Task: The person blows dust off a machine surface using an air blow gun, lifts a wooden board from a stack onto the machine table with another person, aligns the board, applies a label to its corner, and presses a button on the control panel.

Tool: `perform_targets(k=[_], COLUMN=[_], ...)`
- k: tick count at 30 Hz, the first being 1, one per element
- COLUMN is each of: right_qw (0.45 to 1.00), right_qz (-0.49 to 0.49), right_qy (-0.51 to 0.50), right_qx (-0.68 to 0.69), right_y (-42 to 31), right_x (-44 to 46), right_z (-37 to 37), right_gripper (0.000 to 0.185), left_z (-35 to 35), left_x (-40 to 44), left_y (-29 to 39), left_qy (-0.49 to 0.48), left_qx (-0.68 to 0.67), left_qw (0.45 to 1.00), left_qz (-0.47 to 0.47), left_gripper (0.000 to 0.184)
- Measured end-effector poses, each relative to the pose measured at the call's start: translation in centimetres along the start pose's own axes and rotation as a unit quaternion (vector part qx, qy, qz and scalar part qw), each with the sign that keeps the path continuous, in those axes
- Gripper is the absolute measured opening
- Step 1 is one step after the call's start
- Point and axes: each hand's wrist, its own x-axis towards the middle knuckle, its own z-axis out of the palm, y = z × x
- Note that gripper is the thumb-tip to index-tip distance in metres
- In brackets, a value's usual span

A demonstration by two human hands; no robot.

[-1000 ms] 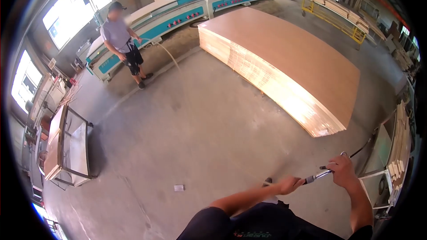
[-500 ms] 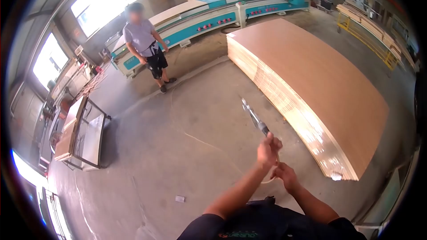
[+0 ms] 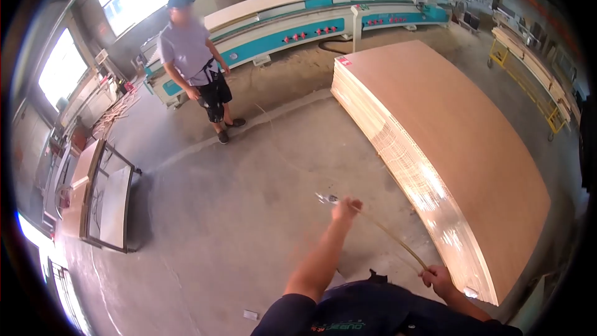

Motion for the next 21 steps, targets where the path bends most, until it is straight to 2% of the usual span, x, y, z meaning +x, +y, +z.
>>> perform_targets(k=[2, 4, 6, 7, 8, 9, 10, 11, 12, 13, 14, 15, 16, 17, 18, 19, 20, 21], right_qw=[0.997, 0.995, 0.999, 0.999, 0.997, 0.987, 0.985, 0.983, 0.984, 0.984, 0.988, 0.989, 0.984, 0.993, 0.981, 0.969, 0.971, 0.969], right_qz=[0.009, -0.054, -0.022, -0.004, -0.012, -0.023, -0.017, -0.009, 0.011, 0.026, 0.057, 0.099, 0.126, 0.105, 0.003, -0.059, -0.081, -0.103], right_qy=[0.007, 0.003, 0.021, 0.027, 0.013, -0.004, -0.002, -0.004, -0.022, -0.038, -0.010, 0.014, 0.010, 0.049, 0.028, -0.009, 0.038, 0.084], right_qx=[0.076, 0.078, 0.037, 0.016, -0.070, -0.158, -0.170, -0.183, -0.179, -0.174, -0.140, -0.107, -0.128, -0.007, -0.194, -0.238, -0.222, -0.207], right_y=[-3.9, -5.7, -6.7, -6.3, -4.1, -2.2, -2.3, -2.3, -1.3, -0.7, -1.1, -2.3, -5.7, -7.4, -10.3, -11.3, -14.6, -17.9], right_x=[5.0, 11.1, 18.3, 22.2, 27.0, 32.2, 37.2, 41.8, 47.6, 54.3, 60.5, 65.0, 69.7, 75.1, 79.7, 85.5, 88.7, 91.8], right_z=[1.6, 2.5, 2.9, 3.0, 2.8, 2.6, 2.9, 3.3, 3.7, 4.1, 4.5, 4.8, 4.7, 5.1, 5.1, 5.4, 6.2, 7.0], right_gripper=[0.018, 0.020, 0.023, 0.025, 0.027, 0.030, 0.030, 0.031, 0.030, 0.029, 0.030, 0.031, 0.028, 0.023, 0.020, 0.019, 0.015, 0.011], left_z=[-1.6, 0.4, 1.2, 0.5, -0.8, -4.6, -8.4, -10.0, -7.9, -21.2, -25.3, -26.5, -32.3, -33.2, -41.3, -37.2, -37.0, -35.4], left_x=[2.9, 2.3, 2.3, 3.9, 5.9, 9.6, 13.1, 12.3, 7.9, 14.3, 13.6, 10.1, 6.7, 3.6, 3.2, -1.4, -3.6, -5.5], left_y=[-2.7, -2.5, -0.4, 1.0, 3.1, 4.3, 6.0, 9.8, 15.2, 16.3, 18.3, 20.1, 19.7, 20.6, 18.8, 19.4, 17.9, 17.6], left_qy=[-0.220, -0.253, -0.267, -0.287, -0.303, -0.263, -0.216, -0.098, 0.042, -0.028, 0.074, 0.176, 0.216, 0.241, 0.262, 0.333, 0.339, 0.311], left_qx=[0.081, 0.227, 0.366, 0.464, 0.555, 0.626, 0.685, 0.669, 0.681, 0.862, 0.945, 0.944, 0.954, 0.937, 0.914, 0.778, 0.819, 0.768], left_qw=[0.969, 0.923, 0.877, 0.831, 0.772, 0.733, 0.682, 0.727, 0.729, 0.460, 0.308, 0.261, 0.203, 0.248, 0.298, 0.516, 0.455, 0.552], left_qz=[-0.083, -0.183, -0.158, -0.111, -0.063, 0.039, 0.139, 0.118, 0.062, 0.211, 0.076, -0.097, -0.033, -0.059, -0.080, -0.136, -0.079, -0.093], left_gripper=[0.029, 0.030, 0.034, 0.034, 0.035, 0.035, 0.037, 0.038, 0.036, 0.033, 0.027, 0.031, 0.029, 0.026, 0.026, 0.041, 0.029, 0.028])
